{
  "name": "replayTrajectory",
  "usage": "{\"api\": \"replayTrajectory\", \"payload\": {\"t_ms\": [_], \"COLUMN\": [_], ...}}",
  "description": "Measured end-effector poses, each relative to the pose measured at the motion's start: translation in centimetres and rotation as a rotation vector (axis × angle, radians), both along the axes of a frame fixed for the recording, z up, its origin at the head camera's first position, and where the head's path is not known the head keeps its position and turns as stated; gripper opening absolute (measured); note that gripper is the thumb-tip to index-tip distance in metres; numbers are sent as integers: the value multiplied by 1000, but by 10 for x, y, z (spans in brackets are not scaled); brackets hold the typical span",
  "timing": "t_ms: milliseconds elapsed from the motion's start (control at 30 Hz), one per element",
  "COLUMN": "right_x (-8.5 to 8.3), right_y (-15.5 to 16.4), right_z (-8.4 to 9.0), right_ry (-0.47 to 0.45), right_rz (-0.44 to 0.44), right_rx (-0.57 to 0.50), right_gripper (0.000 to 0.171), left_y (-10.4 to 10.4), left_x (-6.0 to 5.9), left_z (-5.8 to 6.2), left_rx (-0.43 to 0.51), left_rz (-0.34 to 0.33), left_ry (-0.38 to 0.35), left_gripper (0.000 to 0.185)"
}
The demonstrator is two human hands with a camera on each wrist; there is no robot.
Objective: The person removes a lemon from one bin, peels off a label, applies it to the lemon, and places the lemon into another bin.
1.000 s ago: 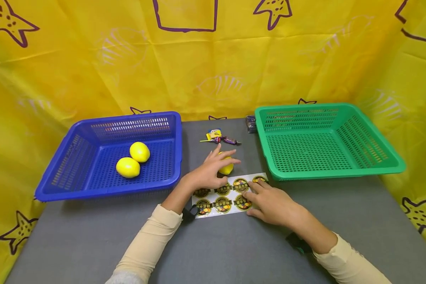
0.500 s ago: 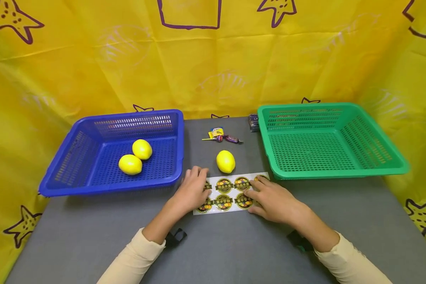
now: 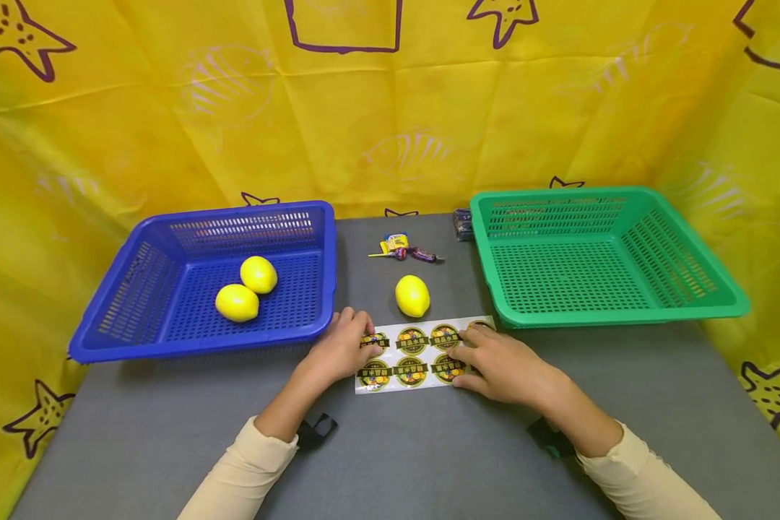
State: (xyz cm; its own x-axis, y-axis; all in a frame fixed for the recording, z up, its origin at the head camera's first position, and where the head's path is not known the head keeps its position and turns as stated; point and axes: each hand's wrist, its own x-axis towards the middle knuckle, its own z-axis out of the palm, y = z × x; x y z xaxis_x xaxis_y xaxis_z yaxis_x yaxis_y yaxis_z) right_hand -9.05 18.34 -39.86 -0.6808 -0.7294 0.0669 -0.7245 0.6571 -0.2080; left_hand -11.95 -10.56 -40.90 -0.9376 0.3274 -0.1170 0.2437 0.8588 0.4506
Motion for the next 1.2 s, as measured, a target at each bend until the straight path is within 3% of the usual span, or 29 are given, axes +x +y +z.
{"api": "replayTrajectory", "payload": {"t_ms": [133, 300, 533, 667, 800, 900, 1000, 1200], "right_x": [0, -2, -8, -18, -35, -51, -64, -77], "right_y": [0, 0, -8, -21, -36, -44, -49, -56], "right_z": [0, 1, 3, 1, 1, 1, 1, 1], "right_ry": [2, -8, -11, -3, -109, -226, -313, -387], "right_rz": [4, 4, -18, -115, -261, -342, -380, -390], "right_rx": [5, 13, -7, -116, -274, -362, -405, -438], "right_gripper": [38, 40, 34, 34, 57, 71, 78, 81], "left_y": [0, 3, 15, 23, 31, 36, 39, 44], "left_x": [0, -1, -9, -18, -33, -45, -55, -70], "left_z": [1, 8, 13, 13, 12, 10, 9, 8], "left_rx": [69, 315, 609, 773, 910, 935, 901, 818], "left_rz": [1, 1, 40, 76, 126, 164, 187, 186], "left_ry": [-13, -18, 71, 32, -31, -76, -115, -134], "left_gripper": [30, 34, 28, 25, 26, 28, 29, 31]}}
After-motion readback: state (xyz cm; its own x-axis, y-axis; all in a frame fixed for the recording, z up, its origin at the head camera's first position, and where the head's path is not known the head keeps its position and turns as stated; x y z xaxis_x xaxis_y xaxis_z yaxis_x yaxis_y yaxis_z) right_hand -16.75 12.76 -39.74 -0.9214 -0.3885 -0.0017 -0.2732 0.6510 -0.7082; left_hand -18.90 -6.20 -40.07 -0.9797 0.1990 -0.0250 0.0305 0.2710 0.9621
